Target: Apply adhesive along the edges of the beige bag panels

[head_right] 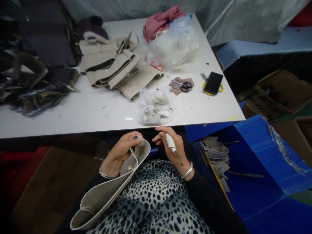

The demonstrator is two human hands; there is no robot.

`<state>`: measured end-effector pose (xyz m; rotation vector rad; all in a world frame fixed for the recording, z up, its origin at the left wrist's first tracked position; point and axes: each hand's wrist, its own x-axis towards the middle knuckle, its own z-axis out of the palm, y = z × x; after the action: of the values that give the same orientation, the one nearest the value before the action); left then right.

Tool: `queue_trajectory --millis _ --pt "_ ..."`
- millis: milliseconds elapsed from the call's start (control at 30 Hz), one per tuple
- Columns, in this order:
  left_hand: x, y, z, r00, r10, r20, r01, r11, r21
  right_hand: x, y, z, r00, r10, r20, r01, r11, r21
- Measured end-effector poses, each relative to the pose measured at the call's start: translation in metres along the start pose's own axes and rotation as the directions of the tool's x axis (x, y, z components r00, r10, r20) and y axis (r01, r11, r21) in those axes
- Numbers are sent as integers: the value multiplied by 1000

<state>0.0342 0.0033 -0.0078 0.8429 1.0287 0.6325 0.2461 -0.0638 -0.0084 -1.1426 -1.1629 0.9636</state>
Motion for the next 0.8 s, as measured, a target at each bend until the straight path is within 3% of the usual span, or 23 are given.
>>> queue_trajectory --millis 267,567,700,800 --pt "-8 3 9 999 30 18 -31 999 36 -10 -4 1 997 -3 -82 5 1000 18" --pt "0 2 16 997 75 -28 -73 995 65 -21 -12 -3 991 1 -130 -3 1000 -15" --pt "-3 9 5 983 159 -94 -154 986 57 -26 -11 -3 987 23 -162 -27 999 -22" --pt "-21 30 -18 932 285 -226 -280 958 52 -25 -15 1 984 63 -164 -68 997 -25"
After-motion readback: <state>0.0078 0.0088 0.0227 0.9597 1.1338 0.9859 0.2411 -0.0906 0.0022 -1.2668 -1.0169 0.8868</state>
